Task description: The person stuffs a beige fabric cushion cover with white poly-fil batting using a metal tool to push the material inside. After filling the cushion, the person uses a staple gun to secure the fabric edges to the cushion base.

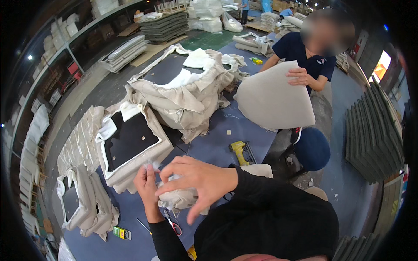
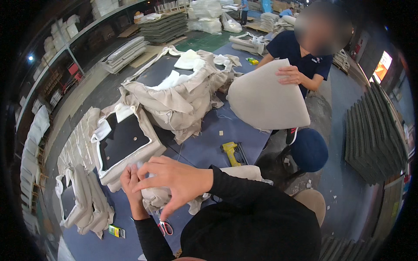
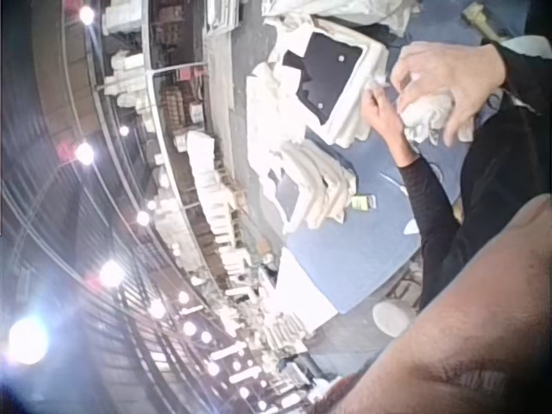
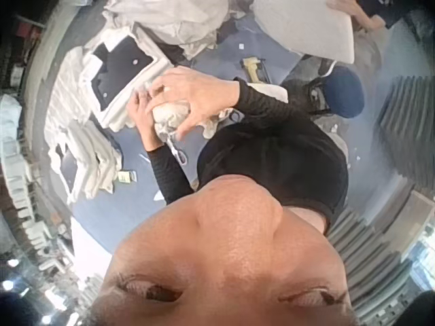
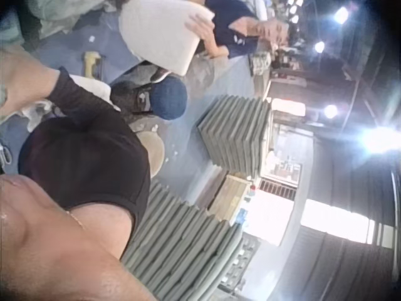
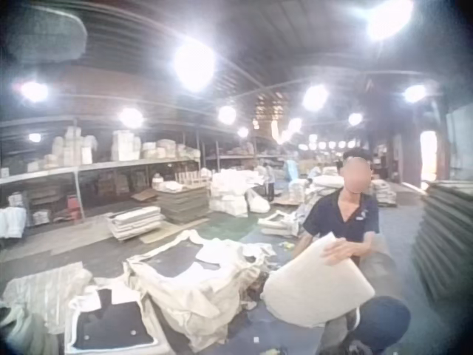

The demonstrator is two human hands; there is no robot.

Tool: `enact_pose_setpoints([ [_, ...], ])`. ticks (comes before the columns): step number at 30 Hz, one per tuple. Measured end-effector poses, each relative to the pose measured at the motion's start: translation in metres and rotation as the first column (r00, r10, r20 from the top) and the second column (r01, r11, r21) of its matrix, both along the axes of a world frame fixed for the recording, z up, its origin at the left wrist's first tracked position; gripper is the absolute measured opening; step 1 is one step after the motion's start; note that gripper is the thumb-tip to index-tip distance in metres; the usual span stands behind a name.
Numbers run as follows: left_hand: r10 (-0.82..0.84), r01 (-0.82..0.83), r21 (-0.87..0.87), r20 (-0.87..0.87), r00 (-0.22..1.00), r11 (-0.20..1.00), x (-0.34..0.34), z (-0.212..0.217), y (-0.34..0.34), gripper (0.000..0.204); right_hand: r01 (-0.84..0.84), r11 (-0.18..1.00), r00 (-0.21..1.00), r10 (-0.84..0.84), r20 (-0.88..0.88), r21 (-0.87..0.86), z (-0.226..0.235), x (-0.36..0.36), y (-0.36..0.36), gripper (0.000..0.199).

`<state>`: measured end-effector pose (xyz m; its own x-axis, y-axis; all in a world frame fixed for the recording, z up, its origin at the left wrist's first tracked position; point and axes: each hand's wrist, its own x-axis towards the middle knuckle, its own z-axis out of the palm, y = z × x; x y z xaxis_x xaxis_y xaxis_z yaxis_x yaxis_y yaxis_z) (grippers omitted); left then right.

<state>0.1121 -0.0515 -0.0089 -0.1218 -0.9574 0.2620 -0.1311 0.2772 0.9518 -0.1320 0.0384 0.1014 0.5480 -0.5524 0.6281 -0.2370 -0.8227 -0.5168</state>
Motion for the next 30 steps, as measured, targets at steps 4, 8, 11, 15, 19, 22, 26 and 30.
enact_pose_setpoints([
  [4, 0.029, -0.028, -0.069, 0.020, 0.999, 0.997, -0.026, 0.013, -0.001, 0.028, 0.156, 0.980, 0.984, -0.165, 0.073, 0.121, -0.018, -0.001, 0.002, 0.078],
  [8, 0.018, -0.018, -0.003, -0.041, 0.999, 1.000, -0.056, 0.041, 0.020, 0.028, -0.001, 0.936, 0.983, -0.064, 0.172, 0.352, -0.010, -0.019, 0.015, 0.079],
  [11, -0.068, 0.066, 0.060, 0.027, 0.997, 0.996, -0.057, 0.033, 0.021, 0.030, -0.013, 0.901, 0.989, -0.053, 0.139, 0.434, -0.009, -0.031, 0.021, 0.078],
  [15, -0.018, 0.018, -0.003, 0.015, 1.000, 1.000, -0.071, 0.028, 0.017, 0.030, -0.005, 0.907, 0.988, -0.060, 0.141, 0.421, -0.015, -0.044, 0.021, 0.068],
  [19, -0.022, 0.022, -0.003, 0.047, 0.999, 1.000, -0.088, 0.041, 0.016, 0.030, 0.012, 0.889, 0.977, -0.108, 0.185, 0.458, -0.022, -0.054, 0.018, 0.064],
  [22, -0.048, 0.049, -0.036, 0.023, 0.999, 0.998, -0.094, 0.038, 0.014, 0.028, 0.015, 0.883, 0.969, -0.129, 0.212, 0.470, -0.031, -0.061, 0.020, 0.062],
  [26, -0.036, 0.037, -0.022, 0.041, 0.999, 0.999, -0.096, 0.043, 0.019, 0.026, 0.027, 0.872, 0.965, -0.150, 0.214, 0.489, -0.042, -0.065, 0.018, 0.065],
  [30, -0.017, 0.017, -0.023, 0.025, 1.000, 1.000, -0.097, 0.043, 0.020, 0.027, 0.048, 0.900, 0.967, -0.150, 0.204, 0.433, -0.040, -0.067, 0.020, 0.057],
])
